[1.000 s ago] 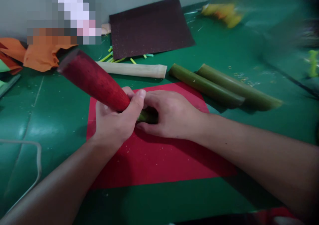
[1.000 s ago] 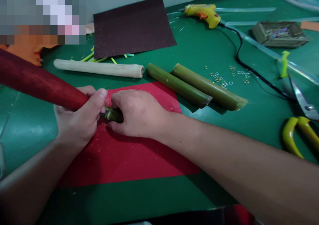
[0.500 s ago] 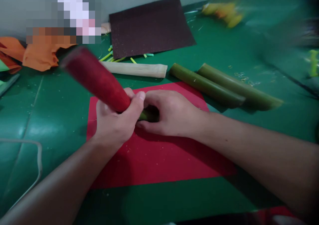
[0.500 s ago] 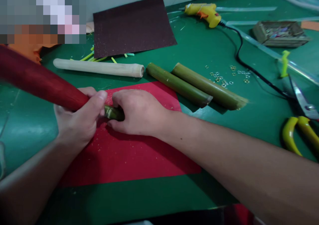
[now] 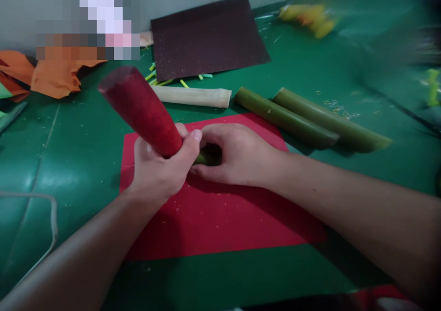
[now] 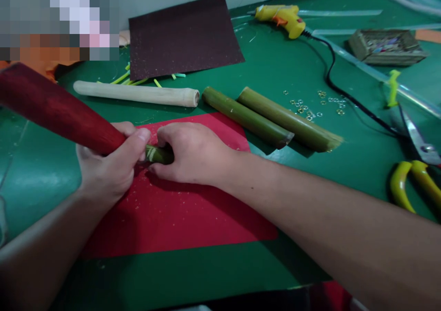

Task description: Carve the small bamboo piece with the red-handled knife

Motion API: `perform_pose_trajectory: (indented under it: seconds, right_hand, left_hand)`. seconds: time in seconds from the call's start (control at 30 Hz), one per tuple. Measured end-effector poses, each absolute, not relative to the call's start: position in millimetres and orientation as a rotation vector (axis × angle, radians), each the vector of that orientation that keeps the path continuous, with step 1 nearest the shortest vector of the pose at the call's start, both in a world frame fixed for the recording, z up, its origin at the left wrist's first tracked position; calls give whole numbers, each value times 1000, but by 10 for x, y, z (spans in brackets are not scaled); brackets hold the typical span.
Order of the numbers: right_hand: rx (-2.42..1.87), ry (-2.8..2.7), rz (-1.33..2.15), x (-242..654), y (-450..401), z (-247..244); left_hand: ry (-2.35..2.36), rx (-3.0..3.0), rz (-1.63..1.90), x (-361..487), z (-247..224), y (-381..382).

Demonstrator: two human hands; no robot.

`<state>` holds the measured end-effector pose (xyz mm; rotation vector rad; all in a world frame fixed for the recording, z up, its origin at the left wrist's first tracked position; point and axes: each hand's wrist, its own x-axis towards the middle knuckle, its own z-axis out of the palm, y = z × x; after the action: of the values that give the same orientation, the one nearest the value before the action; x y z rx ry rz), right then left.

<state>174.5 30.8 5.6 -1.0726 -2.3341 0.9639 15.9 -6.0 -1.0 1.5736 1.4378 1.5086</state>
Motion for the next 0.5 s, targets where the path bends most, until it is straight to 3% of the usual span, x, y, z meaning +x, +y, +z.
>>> perform_pose_trajectory:
  seconds: [0.5]
  right_hand:
    - [-1078,-2342,969,1742,322,53]
  left_hand:
    - [1399,1598,1482,164,35,-34]
